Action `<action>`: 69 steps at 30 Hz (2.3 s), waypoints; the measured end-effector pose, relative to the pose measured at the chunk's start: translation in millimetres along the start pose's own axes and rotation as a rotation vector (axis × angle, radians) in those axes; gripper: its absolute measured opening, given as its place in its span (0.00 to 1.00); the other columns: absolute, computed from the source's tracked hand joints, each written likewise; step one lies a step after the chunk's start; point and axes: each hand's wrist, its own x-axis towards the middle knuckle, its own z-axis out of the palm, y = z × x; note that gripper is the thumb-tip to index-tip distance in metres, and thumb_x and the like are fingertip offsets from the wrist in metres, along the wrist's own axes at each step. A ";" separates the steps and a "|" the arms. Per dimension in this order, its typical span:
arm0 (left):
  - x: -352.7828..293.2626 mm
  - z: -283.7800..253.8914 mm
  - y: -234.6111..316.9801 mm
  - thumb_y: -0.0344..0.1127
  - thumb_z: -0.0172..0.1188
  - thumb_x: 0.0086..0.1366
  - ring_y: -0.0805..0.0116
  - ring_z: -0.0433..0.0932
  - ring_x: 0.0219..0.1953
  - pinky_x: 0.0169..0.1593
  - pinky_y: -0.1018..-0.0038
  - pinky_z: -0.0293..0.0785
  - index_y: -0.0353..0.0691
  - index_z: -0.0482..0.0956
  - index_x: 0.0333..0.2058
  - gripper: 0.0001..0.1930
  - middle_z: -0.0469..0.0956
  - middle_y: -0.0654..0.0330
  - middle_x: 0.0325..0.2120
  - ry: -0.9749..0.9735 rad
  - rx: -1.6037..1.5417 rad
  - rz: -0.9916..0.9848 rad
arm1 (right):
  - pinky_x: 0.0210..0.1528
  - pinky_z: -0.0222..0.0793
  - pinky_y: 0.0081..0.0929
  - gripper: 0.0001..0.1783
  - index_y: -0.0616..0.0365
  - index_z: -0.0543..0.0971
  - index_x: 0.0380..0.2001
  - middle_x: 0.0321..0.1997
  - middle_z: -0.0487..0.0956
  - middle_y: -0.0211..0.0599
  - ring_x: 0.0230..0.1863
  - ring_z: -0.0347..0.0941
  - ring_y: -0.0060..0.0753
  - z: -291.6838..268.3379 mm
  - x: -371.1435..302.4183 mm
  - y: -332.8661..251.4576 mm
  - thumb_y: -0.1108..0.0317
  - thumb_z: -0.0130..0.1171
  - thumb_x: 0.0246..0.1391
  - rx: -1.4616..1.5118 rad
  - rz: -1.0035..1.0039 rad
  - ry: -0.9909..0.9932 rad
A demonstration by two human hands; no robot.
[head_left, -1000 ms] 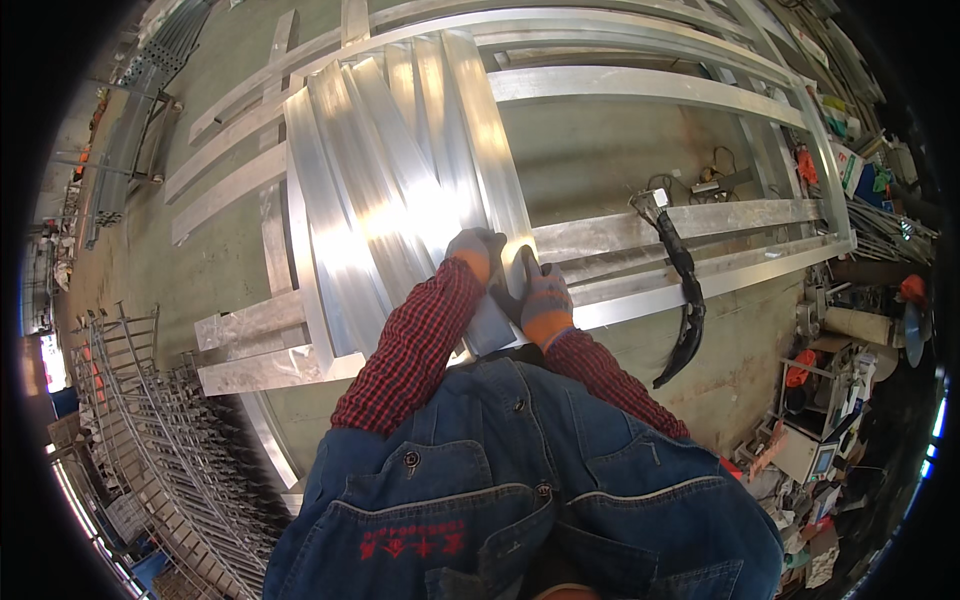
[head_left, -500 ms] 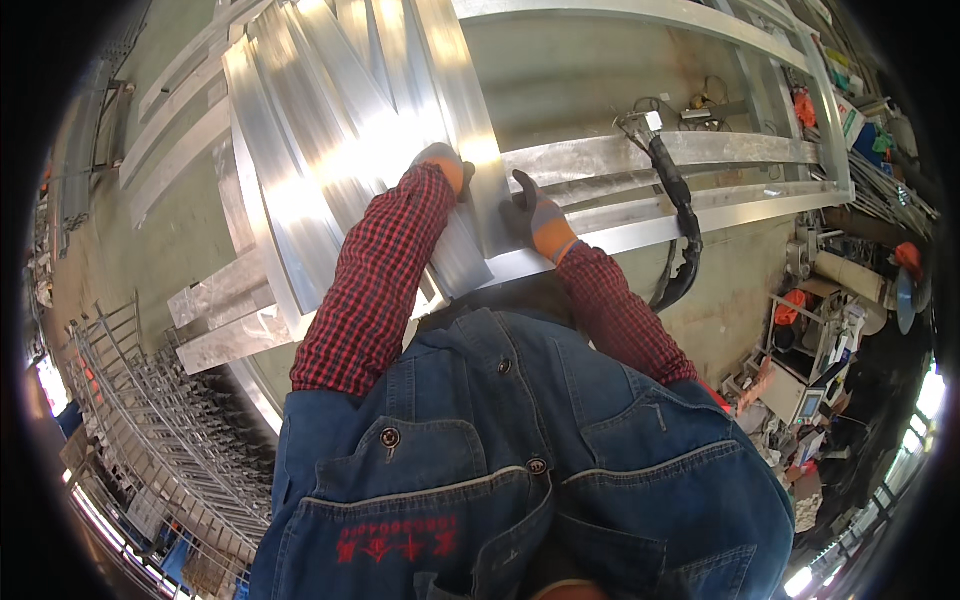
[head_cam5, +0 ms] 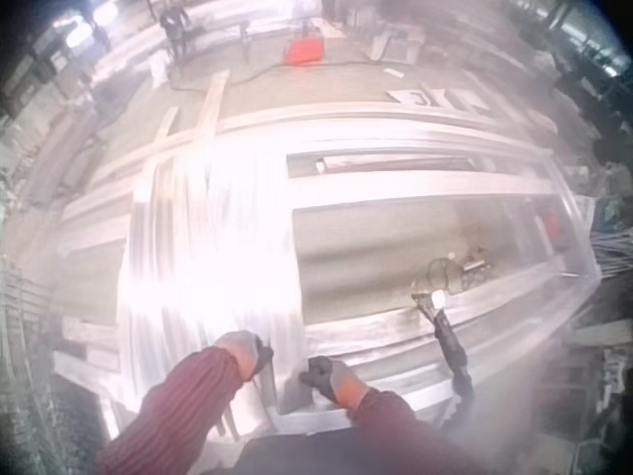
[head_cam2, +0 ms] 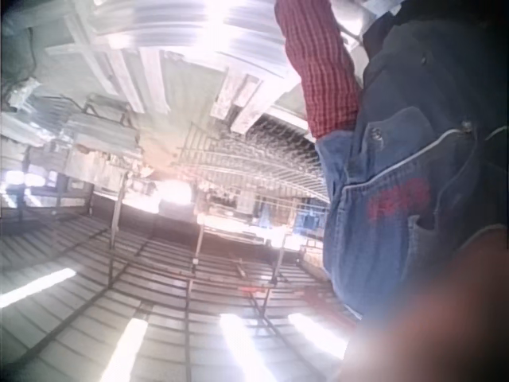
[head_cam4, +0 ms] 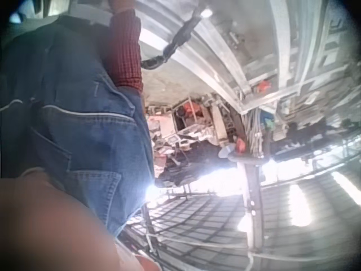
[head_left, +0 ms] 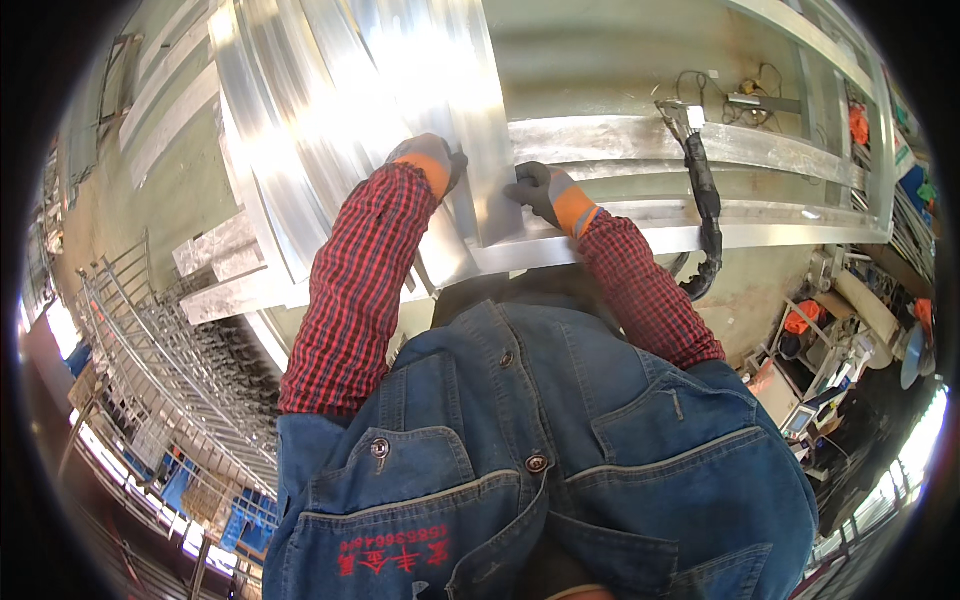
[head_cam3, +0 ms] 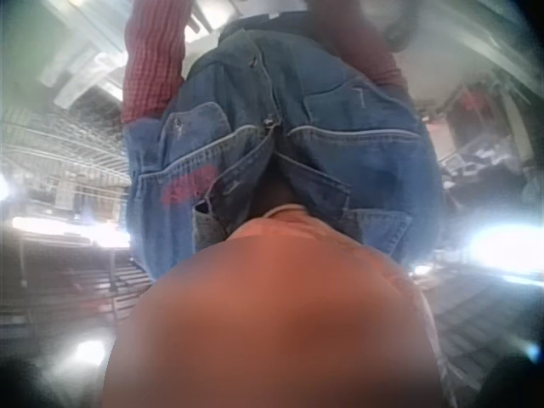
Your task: The person positions and welds metal bars onto a rectangular frame using a welding torch. They repeatedly place bars, align them, and weld the joints, then flip the frame to continue welding on the opposite side.
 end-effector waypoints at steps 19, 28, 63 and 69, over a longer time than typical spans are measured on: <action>21.9 12.1 14.3 0.50 0.68 0.72 0.66 0.88 0.30 0.42 0.65 0.84 0.37 0.88 0.51 0.21 0.89 0.57 0.32 0.120 -0.254 -0.185 | 0.59 0.77 0.39 0.30 0.63 0.83 0.58 0.53 0.88 0.52 0.54 0.84 0.45 0.5 8.4 4.6 0.51 0.71 0.62 0.022 -0.013 -0.049; 23.0 2.5 19.4 0.52 0.67 0.72 0.64 0.88 0.31 0.45 0.63 0.84 0.37 0.87 0.52 0.23 0.89 0.57 0.32 0.062 -0.126 -0.175 | 0.58 0.78 0.40 0.31 0.63 0.82 0.59 0.54 0.88 0.52 0.54 0.84 0.45 1.3 10.5 9.2 0.51 0.71 0.63 0.053 -0.007 -0.059; 11.3 0.3 24.7 0.47 0.67 0.71 0.49 0.86 0.56 0.61 0.59 0.82 0.37 0.89 0.54 0.21 0.88 0.46 0.52 0.072 -0.141 -0.168 | 0.41 0.76 0.24 0.19 0.61 0.83 0.59 0.46 0.88 0.35 0.43 0.83 0.24 -133.3 -60.4 -23.0 0.61 0.61 0.74 -0.002 -0.312 0.327; 14.3 4.3 20.6 0.53 0.71 0.68 0.49 0.87 0.49 0.58 0.57 0.81 0.38 0.89 0.47 0.23 0.89 0.49 0.42 0.121 -0.152 -0.172 | 0.39 0.76 0.23 0.16 0.62 0.83 0.57 0.41 0.88 0.34 0.39 0.83 0.22 -179.2 -90.2 -7.9 0.65 0.61 0.74 -0.017 -0.378 0.479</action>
